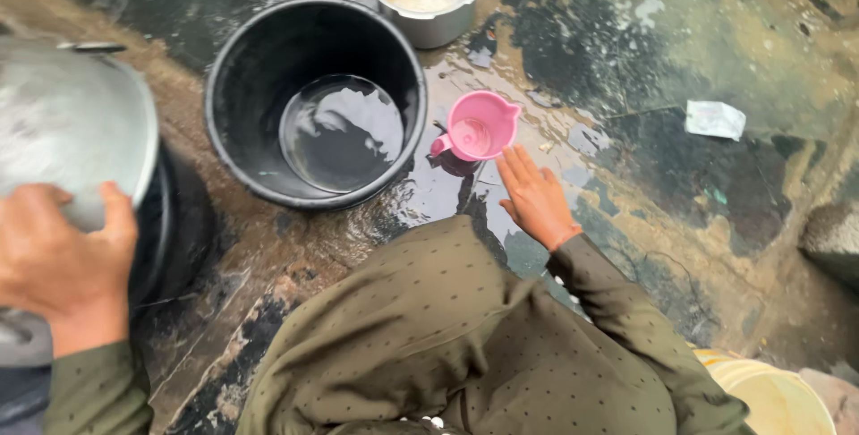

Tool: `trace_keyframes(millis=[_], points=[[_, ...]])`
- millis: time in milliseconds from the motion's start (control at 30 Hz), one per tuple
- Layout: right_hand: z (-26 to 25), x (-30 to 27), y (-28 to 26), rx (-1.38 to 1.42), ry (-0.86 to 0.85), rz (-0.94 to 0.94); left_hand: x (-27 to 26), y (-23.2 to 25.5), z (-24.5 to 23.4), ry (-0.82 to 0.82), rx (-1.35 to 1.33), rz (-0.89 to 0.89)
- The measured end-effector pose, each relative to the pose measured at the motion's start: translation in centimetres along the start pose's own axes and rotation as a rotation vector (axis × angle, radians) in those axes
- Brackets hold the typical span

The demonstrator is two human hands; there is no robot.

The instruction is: The person scrubs several metal pots and a pressure cooker lid using a scourer and water from a pink cup, then rinses the items and places them aside on a wet stone floor.

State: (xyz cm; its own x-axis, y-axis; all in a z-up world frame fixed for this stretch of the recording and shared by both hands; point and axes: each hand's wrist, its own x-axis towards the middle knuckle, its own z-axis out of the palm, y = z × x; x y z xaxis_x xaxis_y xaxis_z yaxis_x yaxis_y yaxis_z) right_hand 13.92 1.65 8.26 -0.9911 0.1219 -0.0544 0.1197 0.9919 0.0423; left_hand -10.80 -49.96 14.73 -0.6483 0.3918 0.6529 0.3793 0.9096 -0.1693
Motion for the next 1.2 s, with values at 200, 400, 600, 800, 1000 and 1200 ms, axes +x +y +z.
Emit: trace_keyframes(millis=[200, 400, 600, 800, 1000, 1200], points=[[4.1, 2.3, 2.6, 0.048, 0.004, -0.036, 2.3, 4.5, -0.4, -0.151, 0.096, -0.112], [5.6, 4.2, 4.1, 0.179, 0.105, -0.092, 10.5, 19.9, 0.9, -0.023, -0.861, 0.024], [0.9, -1.2, 5.8, 0.423, 0.072, -0.09, 14.4, 42.1, 11.3, -0.582, -1.107, 0.17], [-5.0, -7.6, 7.0, 0.506, -0.176, 0.116, 16.8, 52.3, 27.0, -0.095, -0.23, -0.111], [-11.5, -6.3, 7.7, 0.341, -0.093, 0.195, 16.9, 54.6, 29.8, -0.46, -0.275, 0.094], [-19.1, 0.7, 7.7, 0.162, 0.113, -0.026, 7.2, 55.9, 19.7, -0.128, -0.394, 0.573]])
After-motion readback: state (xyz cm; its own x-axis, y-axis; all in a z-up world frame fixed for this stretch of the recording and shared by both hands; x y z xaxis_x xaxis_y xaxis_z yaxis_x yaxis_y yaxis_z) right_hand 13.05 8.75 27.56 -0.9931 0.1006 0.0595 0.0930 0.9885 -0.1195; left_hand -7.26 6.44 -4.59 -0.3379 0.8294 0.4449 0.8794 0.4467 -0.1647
